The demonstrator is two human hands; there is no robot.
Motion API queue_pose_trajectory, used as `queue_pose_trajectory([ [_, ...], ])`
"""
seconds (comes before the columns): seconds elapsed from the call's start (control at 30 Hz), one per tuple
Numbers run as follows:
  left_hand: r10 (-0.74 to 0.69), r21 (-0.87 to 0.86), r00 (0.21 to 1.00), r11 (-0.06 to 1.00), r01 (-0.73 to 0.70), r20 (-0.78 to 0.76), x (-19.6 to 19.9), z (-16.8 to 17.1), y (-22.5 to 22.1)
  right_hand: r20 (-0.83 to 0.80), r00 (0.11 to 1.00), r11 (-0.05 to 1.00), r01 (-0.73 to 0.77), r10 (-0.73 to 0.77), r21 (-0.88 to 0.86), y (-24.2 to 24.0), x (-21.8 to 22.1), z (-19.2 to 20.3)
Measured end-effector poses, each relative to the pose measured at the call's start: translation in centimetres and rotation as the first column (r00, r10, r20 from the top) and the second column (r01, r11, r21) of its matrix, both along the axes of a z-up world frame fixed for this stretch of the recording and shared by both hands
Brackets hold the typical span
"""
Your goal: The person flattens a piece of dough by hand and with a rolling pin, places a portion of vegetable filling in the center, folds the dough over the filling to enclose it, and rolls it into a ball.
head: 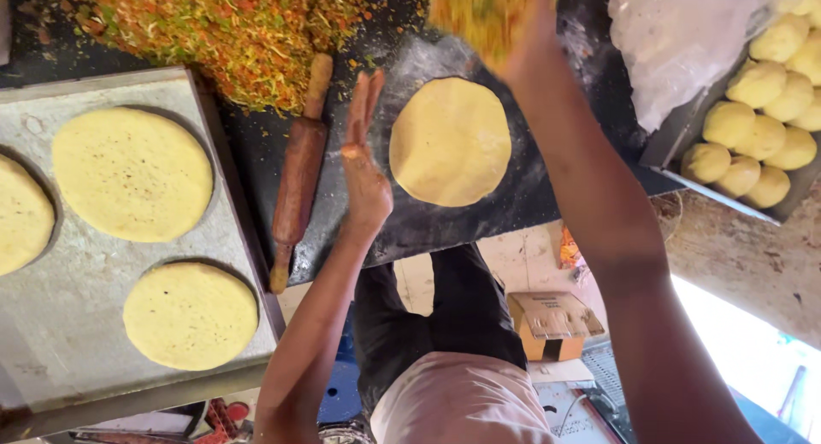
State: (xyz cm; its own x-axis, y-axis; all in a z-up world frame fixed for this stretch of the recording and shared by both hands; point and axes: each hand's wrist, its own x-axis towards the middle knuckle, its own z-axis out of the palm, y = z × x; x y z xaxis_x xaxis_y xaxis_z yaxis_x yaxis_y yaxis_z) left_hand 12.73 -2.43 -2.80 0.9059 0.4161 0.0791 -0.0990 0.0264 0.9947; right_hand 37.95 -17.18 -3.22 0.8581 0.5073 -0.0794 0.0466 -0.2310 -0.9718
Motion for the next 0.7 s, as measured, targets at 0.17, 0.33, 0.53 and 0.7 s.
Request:
queue_pose_trajectory([
  [0.17, 0.017, -0.37, 0.996, 0.929, 0.016, 0.086, 2.4, -1.7, -3.5, -0.043, 0.999, 0.991, 0.016, -0.011, 0.134, -2.6, -9.7, 0.4],
  [0.33, 0.013, -0.423, 0.991, 0.905, 0.044, 0.131, 2.3, -4.1, -5.5, 0.691, 0.669, 0.947, -0.057, 0.272, -0.318, -2.9, -15.7, 0.7],
  [0.53, 0.001, -0.138, 0.999, 0.99, 0.006, 0.049, 2.4, -3.7, -5.0, 0.7, 0.596, 0.861, 0.027, 0.394, -0.508, -3.5, -17.6, -0.2],
  [0.7, -0.049, 0.147, 0.998, 0.988, 0.052, -0.027, 2.4, -1.6, -4.7, 0.655, 0.625, 0.838, 0.0, 0.426, -0.545, -3.5, -17.8, 0.2],
])
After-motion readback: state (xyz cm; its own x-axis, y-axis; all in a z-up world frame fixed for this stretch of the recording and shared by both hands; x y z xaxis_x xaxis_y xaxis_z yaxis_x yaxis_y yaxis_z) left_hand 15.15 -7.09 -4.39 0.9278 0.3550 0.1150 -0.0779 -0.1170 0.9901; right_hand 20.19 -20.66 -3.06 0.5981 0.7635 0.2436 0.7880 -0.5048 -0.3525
